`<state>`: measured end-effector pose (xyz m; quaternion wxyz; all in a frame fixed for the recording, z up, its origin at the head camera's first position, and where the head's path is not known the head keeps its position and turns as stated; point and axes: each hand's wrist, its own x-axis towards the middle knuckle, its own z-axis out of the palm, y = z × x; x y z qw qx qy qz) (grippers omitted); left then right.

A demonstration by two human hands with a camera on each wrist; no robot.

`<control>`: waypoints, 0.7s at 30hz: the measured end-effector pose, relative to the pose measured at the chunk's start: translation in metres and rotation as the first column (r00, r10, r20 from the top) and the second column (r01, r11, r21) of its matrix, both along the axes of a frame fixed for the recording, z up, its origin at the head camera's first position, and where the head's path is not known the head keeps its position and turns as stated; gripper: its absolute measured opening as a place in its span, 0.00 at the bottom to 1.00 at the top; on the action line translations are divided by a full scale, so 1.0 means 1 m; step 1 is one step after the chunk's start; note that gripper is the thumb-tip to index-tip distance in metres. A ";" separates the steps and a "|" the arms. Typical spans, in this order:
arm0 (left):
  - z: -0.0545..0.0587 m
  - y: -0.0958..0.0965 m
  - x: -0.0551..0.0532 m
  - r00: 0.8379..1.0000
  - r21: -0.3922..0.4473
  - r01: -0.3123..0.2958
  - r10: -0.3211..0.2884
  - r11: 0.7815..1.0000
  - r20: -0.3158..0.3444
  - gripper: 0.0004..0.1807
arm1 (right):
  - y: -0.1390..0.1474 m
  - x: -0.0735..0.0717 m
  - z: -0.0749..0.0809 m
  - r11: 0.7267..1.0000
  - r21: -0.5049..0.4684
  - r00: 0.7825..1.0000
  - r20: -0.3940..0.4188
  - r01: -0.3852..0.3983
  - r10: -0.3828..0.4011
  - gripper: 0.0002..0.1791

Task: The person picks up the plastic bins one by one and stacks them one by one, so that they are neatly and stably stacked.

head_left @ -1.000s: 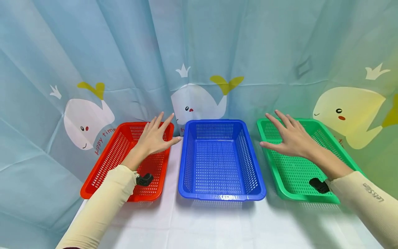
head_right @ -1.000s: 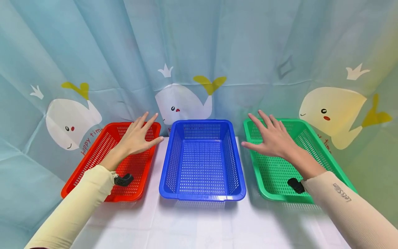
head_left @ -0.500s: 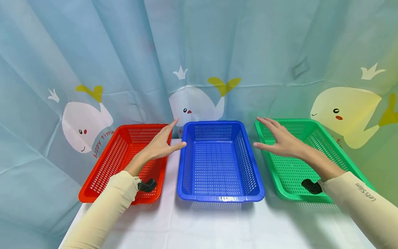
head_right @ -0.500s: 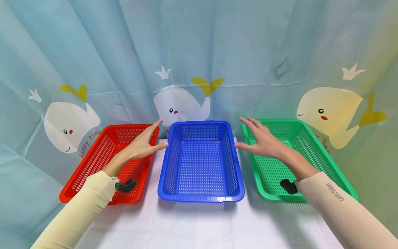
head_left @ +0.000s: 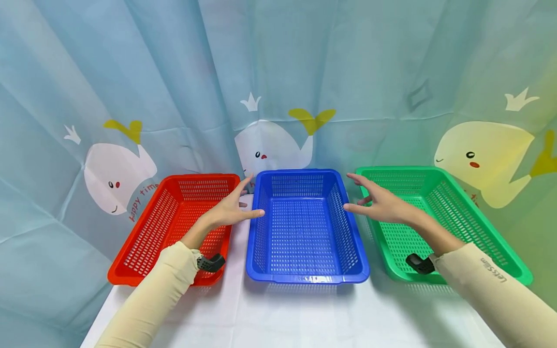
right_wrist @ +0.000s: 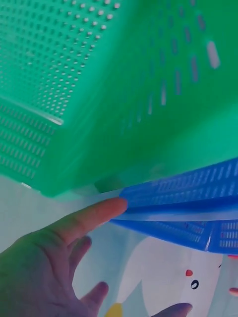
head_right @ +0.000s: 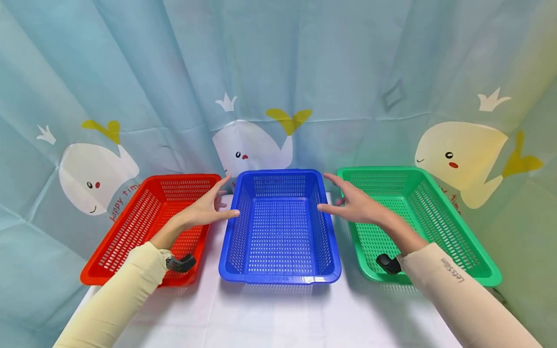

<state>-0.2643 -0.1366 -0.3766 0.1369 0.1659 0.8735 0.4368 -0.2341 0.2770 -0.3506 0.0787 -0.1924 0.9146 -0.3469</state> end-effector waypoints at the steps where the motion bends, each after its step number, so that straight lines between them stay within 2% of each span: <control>1: 0.000 0.000 0.000 1.000 0.023 0.001 -0.001 1.000 0.023 0.60 | -0.001 0.000 -0.001 1.000 -0.024 0.999 0.038 0.000 0.001 0.50; 6: -0.002 -0.001 0.001 0.987 0.102 -0.031 0.015 0.994 0.158 0.59 | -0.002 -0.001 -0.008 0.990 -0.142 0.973 0.229 0.014 0.019 0.51; 13: -0.006 -0.001 -0.001 0.951 0.150 -0.089 0.039 0.985 0.308 0.55 | -0.002 -0.003 -0.013 0.979 -0.199 0.925 0.378 0.044 0.035 0.51; 17: -0.010 -0.002 -0.001 0.939 0.145 -0.078 0.023 0.986 0.343 0.53 | -0.002 -0.003 -0.015 0.975 -0.215 0.905 0.424 0.050 0.047 0.51; 21: -0.010 -0.002 -0.001 0.938 0.157 -0.073 0.014 0.985 0.345 0.51 | -0.002 -0.002 -0.017 0.972 -0.229 0.891 0.451 0.050 0.061 0.52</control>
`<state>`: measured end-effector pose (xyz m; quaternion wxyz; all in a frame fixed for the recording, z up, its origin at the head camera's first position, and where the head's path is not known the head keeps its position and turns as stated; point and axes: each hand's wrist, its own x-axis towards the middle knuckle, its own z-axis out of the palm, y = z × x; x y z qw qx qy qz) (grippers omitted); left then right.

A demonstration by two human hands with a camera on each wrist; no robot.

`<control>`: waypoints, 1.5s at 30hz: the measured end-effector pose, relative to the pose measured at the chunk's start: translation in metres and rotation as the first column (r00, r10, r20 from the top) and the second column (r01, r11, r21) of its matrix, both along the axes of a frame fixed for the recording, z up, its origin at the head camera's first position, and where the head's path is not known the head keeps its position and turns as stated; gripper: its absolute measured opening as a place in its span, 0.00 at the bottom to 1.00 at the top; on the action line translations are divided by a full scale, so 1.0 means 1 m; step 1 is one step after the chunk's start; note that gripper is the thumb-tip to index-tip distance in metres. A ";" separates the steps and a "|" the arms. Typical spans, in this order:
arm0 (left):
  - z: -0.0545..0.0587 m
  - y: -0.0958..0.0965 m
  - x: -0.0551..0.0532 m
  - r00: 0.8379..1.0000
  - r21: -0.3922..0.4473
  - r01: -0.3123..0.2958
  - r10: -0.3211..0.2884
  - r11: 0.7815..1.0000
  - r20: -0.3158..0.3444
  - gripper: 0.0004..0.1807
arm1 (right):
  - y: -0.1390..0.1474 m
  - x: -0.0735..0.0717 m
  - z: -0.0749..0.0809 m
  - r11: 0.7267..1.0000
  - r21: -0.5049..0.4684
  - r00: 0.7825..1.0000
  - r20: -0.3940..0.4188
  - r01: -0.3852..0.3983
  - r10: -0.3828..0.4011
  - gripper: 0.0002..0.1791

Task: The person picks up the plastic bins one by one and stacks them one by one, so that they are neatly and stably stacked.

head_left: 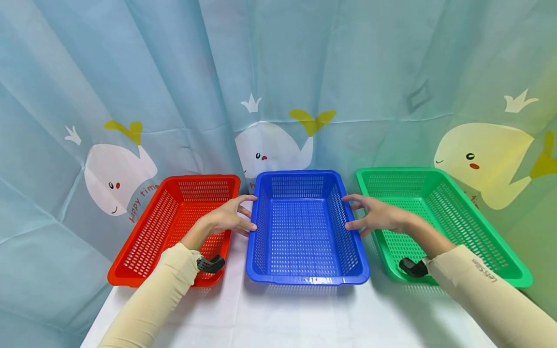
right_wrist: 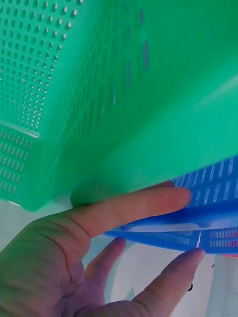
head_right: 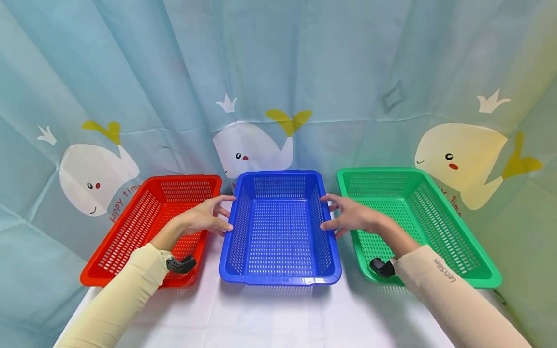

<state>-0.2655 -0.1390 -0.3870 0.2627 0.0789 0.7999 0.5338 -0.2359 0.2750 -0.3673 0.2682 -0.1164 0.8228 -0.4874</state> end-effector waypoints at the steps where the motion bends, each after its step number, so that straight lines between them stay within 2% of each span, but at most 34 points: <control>1: 0.000 0.000 0.000 1.000 0.003 -0.002 0.002 1.000 0.001 0.51 | 0.000 0.001 0.000 1.000 -0.003 1.000 0.006 0.003 -0.003 0.52; 9: 0.002 0.000 0.001 1.000 0.012 0.019 -0.019 1.000 -0.020 0.50 | 0.002 0.003 -0.001 0.999 -0.035 1.000 -0.005 -0.018 0.018 0.51; 27: 0.004 0.001 0.005 0.998 0.000 0.038 -0.038 0.999 -0.043 0.47 | 0.004 0.006 0.001 1.000 0.001 1.000 -0.022 -0.011 0.011 0.51; 38: 0.002 0.002 0.005 0.999 0.005 0.031 -0.031 0.999 -0.043 0.47 | 0.005 0.006 0.000 1.000 -0.012 0.999 -0.033 -0.023 0.023 0.50; 45: 0.005 -0.003 0.006 0.999 0.040 0.021 -0.019 0.999 -0.040 0.45 | 0.004 0.007 0.007 1.000 0.001 0.999 -0.046 -0.019 0.019 0.49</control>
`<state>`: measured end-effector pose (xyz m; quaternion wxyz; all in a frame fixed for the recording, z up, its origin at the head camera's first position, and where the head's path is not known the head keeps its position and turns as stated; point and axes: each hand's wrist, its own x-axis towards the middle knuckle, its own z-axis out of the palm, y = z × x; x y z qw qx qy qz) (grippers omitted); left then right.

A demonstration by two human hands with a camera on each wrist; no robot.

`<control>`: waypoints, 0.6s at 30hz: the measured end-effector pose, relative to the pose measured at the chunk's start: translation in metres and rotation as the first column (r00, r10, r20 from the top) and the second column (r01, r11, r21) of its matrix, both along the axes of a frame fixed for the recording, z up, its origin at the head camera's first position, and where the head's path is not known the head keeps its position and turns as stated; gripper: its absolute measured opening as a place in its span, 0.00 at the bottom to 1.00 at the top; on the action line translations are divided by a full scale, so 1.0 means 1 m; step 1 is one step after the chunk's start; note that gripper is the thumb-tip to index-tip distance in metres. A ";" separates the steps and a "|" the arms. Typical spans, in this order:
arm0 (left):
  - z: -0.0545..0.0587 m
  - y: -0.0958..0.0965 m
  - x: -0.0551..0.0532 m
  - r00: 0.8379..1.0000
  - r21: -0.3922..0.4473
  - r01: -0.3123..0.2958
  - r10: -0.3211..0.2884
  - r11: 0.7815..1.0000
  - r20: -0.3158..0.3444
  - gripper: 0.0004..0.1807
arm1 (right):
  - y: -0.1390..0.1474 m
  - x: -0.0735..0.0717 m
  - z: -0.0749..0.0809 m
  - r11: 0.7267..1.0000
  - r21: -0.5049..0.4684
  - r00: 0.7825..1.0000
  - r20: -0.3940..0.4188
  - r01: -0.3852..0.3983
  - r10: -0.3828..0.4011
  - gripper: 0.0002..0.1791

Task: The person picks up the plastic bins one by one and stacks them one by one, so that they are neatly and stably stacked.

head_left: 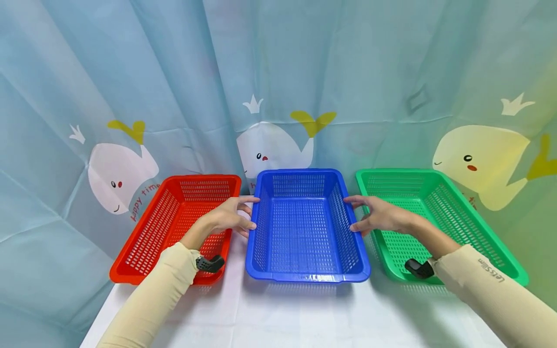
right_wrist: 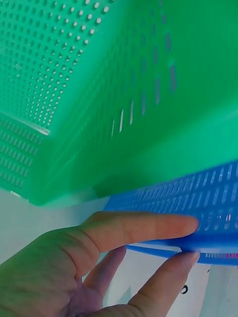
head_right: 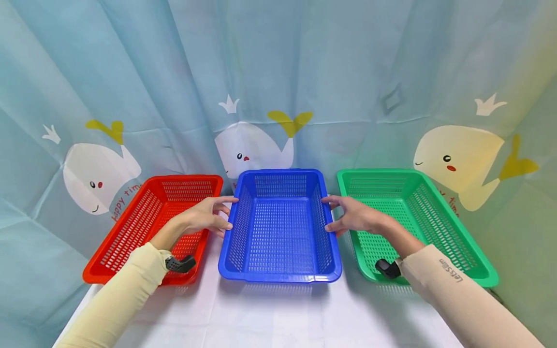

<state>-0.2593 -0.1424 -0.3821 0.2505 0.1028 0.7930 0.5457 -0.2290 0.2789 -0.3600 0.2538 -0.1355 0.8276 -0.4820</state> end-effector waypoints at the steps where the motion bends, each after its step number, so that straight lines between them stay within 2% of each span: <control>1: 0.002 -0.001 0.000 1.000 0.004 0.002 -0.002 1.000 -0.004 0.45 | 0.000 0.001 0.002 1.000 0.005 1.000 -0.008 -0.001 0.001 0.49; 11: 0.026 -0.007 0.006 0.997 -0.009 0.022 -0.022 1.000 -0.073 0.44 | 0.003 0.009 0.021 1.000 -0.008 0.998 -0.068 0.006 -0.007 0.50; 18: 0.044 -0.013 0.010 0.995 0.039 0.046 -0.042 0.998 -0.095 0.45 | 0.005 0.015 0.040 1.000 -0.017 0.994 -0.103 0.022 -0.024 0.51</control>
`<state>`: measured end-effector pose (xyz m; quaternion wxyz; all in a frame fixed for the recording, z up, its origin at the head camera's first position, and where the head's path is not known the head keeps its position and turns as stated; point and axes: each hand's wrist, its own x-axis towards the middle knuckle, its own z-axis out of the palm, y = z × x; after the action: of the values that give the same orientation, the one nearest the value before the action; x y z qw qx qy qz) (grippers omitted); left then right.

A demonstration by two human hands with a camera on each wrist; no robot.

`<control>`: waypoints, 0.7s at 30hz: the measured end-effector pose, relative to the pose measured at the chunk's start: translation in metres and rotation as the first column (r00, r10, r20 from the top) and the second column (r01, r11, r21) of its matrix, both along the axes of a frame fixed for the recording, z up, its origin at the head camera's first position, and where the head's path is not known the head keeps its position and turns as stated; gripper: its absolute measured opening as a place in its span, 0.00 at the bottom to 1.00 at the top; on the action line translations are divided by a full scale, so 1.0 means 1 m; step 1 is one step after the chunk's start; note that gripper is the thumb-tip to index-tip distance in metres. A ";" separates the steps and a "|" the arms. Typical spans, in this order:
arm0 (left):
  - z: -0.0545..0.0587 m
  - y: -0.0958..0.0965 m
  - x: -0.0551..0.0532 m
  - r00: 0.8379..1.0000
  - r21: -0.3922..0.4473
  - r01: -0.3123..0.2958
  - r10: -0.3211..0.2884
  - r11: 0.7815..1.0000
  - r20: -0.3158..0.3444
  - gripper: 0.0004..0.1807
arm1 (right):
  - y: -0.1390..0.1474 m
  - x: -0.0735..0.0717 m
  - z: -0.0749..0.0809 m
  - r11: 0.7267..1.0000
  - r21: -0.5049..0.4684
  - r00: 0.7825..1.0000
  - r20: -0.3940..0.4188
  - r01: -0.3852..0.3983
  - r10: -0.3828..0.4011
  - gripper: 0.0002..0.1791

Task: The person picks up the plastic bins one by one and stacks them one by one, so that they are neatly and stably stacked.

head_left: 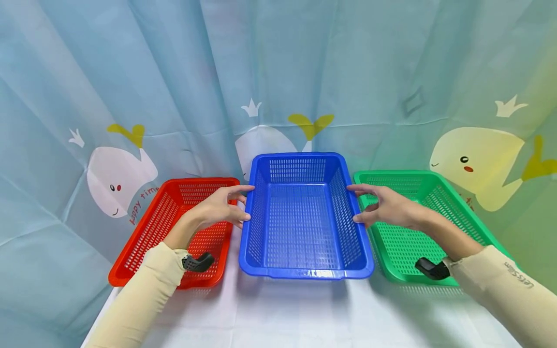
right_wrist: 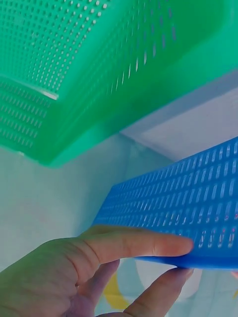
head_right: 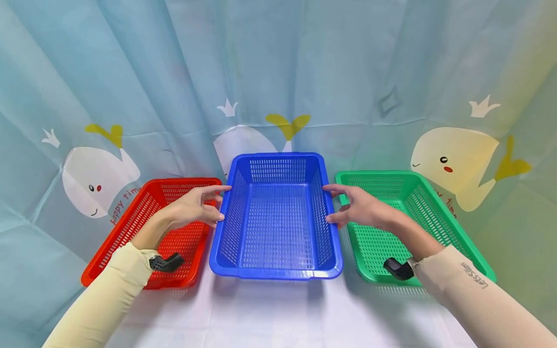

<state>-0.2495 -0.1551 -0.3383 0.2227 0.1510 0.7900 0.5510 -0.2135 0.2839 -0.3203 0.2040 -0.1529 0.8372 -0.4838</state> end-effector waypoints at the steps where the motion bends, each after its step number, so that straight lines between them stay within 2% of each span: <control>1: 0.003 -0.001 0.000 1.000 0.007 0.005 -0.005 1.000 -0.003 0.45 | 0.000 0.001 0.003 1.000 0.007 1.000 -0.012 0.002 -0.002 0.51; 7: 0.023 -0.005 0.003 1.000 0.032 0.020 -0.020 0.999 -0.009 0.47 | 0.000 0.007 0.021 0.998 0.054 0.994 -0.108 0.019 -0.013 0.51; 11: 0.035 -0.006 0.004 1.000 0.028 0.026 -0.026 0.999 -0.018 0.47 | -0.001 0.009 0.031 0.999 0.043 0.991 -0.135 0.030 -0.024 0.51; 15: 0.040 -0.008 0.004 0.999 0.026 0.031 -0.030 0.999 -0.032 0.47 | -0.001 0.009 0.036 0.999 0.026 0.988 -0.154 0.031 -0.026 0.51; 21: 0.041 -0.013 0.003 0.999 0.014 0.031 -0.030 0.999 -0.038 0.47 | -0.006 0.009 0.037 0.999 0.021 0.987 -0.157 0.035 -0.031 0.50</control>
<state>-0.2469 -0.1679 -0.2973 0.2151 0.1749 0.7875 0.5504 -0.2044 0.2780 -0.2830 0.1315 -0.1739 0.8588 -0.4635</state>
